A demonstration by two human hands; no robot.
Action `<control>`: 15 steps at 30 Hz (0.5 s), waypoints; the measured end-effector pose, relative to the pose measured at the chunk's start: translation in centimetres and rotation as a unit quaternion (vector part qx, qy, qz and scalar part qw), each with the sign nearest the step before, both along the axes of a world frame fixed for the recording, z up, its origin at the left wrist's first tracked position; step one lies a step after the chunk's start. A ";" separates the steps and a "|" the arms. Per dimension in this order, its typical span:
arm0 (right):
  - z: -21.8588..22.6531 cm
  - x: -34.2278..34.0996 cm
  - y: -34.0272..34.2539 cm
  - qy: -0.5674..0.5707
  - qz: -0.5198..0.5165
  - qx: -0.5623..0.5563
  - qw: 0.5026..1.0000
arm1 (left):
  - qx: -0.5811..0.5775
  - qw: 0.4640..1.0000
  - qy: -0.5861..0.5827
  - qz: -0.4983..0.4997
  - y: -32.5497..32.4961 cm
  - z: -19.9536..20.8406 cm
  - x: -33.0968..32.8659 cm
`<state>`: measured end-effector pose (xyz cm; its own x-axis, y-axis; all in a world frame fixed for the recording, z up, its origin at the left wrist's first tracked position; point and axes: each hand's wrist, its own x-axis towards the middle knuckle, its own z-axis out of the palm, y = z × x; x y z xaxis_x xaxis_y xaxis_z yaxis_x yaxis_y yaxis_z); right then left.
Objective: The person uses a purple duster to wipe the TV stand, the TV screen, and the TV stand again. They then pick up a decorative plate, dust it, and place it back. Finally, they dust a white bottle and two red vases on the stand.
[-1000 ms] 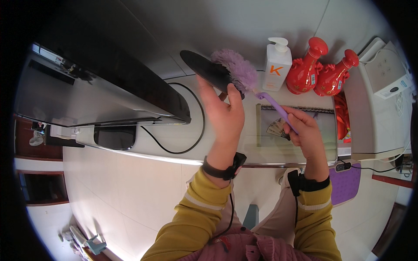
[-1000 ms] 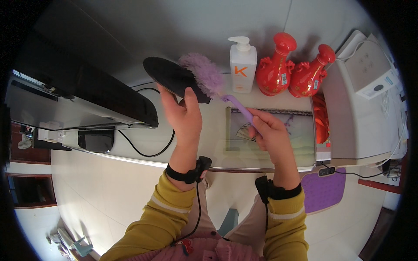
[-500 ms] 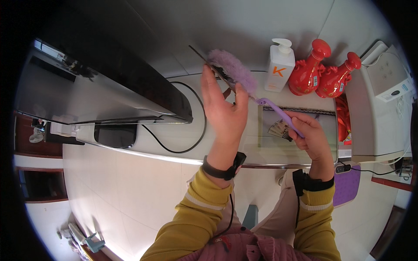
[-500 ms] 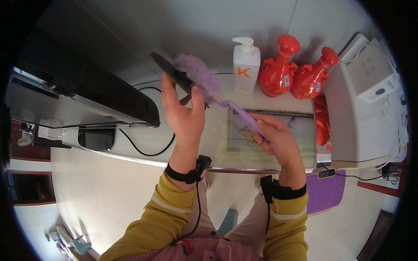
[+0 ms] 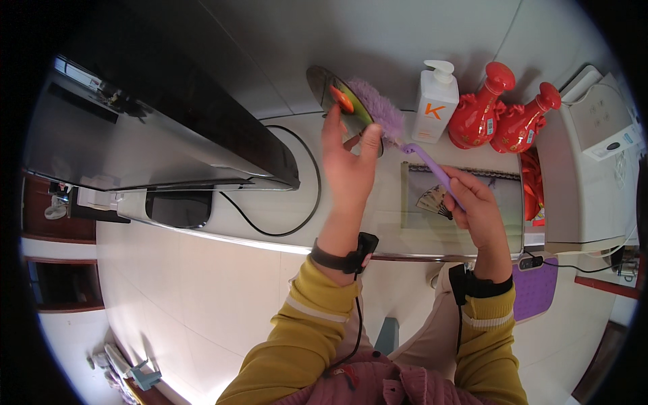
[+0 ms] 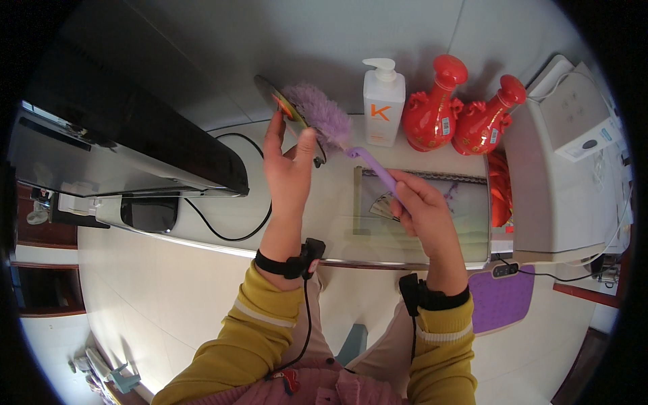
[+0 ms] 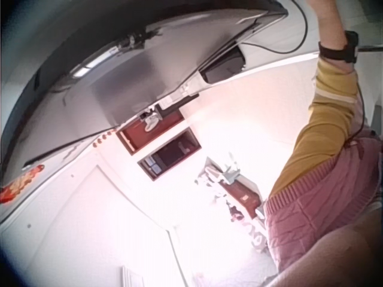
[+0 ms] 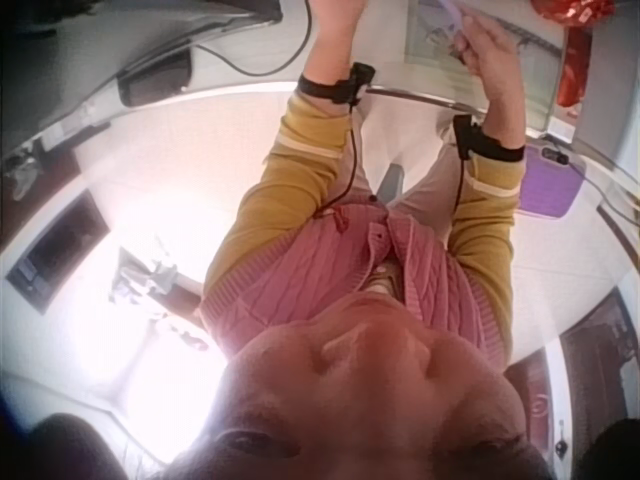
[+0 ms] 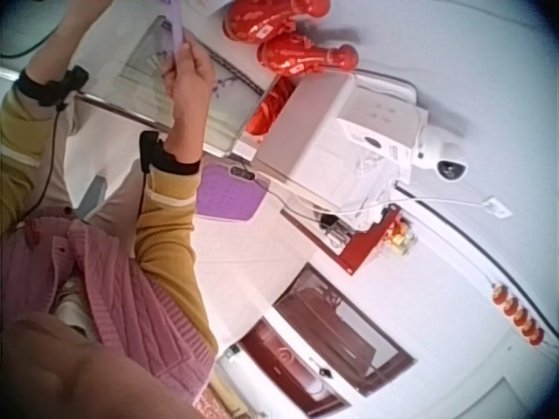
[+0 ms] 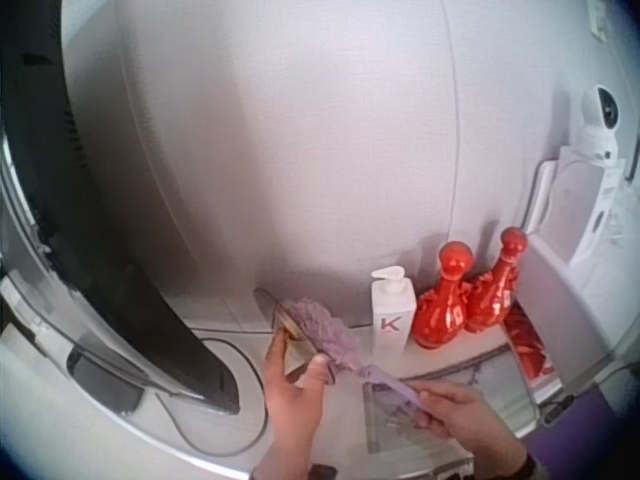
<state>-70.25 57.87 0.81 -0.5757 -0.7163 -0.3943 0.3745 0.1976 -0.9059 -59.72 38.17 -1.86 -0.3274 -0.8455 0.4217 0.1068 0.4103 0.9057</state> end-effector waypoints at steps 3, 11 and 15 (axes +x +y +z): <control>-0.1 0.0 0.0 0.007 -0.003 -0.008 1.000 | 0.154 0.986 0.048 -0.038 -0.7 -0.7 0.6; -0.3 0.1 0.0 0.017 -0.008 -0.013 1.000 | 0.225 0.968 -0.107 -0.019 -1.9 -2.1 1.4; -0.8 0.1 -0.1 0.034 0.000 -0.020 0.999 | 0.339 0.931 -0.124 -0.053 -1.3 -2.1 1.1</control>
<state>-70.15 57.81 0.04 -0.6001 -0.7304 -0.3261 0.3122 0.1615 -0.9362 -58.58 36.89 -3.94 -0.4405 -0.8471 -0.2972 -0.1332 -0.2657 0.9548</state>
